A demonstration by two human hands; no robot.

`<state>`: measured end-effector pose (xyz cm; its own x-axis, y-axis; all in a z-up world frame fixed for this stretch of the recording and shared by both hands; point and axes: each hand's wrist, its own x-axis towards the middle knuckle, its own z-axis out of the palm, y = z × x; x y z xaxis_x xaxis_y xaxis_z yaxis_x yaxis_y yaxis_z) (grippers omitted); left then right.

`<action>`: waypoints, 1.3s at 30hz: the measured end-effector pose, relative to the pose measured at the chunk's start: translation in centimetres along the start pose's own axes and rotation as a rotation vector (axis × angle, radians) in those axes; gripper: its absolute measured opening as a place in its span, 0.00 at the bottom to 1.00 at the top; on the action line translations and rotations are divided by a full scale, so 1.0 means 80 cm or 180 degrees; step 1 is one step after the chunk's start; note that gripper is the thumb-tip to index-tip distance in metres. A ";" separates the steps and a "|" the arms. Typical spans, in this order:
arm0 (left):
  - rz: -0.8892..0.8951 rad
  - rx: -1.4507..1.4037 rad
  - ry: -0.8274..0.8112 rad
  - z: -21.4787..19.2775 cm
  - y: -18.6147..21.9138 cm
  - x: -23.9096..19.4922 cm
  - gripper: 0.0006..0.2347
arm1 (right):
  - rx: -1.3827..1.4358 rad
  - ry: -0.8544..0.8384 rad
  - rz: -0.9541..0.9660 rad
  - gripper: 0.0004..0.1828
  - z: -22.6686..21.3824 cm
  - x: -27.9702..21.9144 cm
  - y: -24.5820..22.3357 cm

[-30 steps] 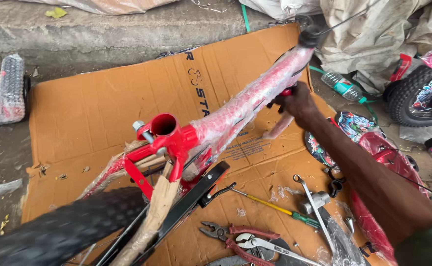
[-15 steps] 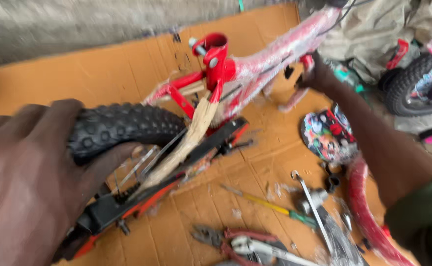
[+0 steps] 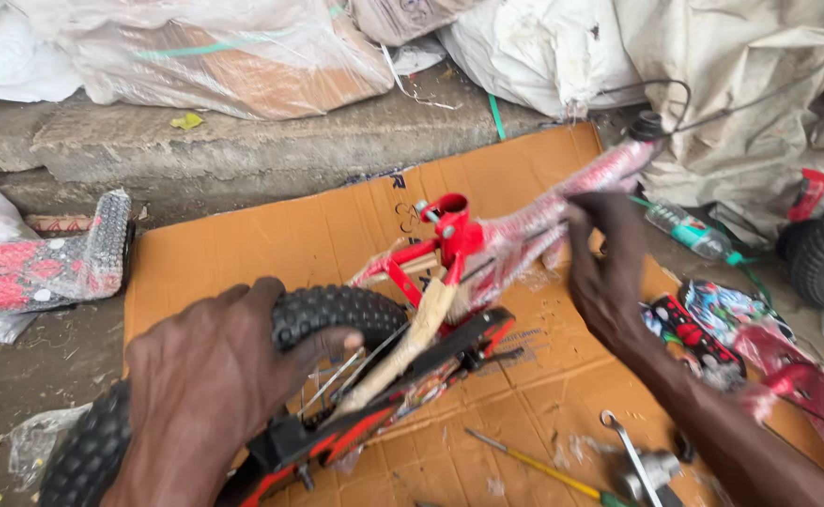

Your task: The person assembles a red children's bicycle on a cardboard sheet. They attach the chain to the crankset, install a chain guard with a cartoon decal, and secure a pedal to the crank arm using a screwdriver and wrench.

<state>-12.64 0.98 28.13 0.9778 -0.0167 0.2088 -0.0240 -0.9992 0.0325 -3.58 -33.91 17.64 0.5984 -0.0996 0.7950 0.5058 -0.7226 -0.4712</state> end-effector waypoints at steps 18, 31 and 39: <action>0.0603 -0.3022 -0.0176 0.070 0.092 0.130 0.18 | 0.1951 -0.1586 0.1007 0.29 0.055 0.030 -0.097; -0.0500 -0.5102 -0.1139 0.113 0.100 0.159 0.14 | 0.0597 -0.1327 0.1554 0.15 -0.047 -0.249 -0.076; -0.0335 -0.5036 -0.0983 0.103 0.111 0.149 0.20 | -0.3504 -0.0562 0.0822 0.22 -0.216 -0.302 0.023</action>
<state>0.50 -8.43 22.87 0.9866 -0.1557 -0.0477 0.0542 0.0375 0.9978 -27.86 -44.65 4.21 0.7283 -0.2976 0.6172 -0.4114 -0.9102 0.0466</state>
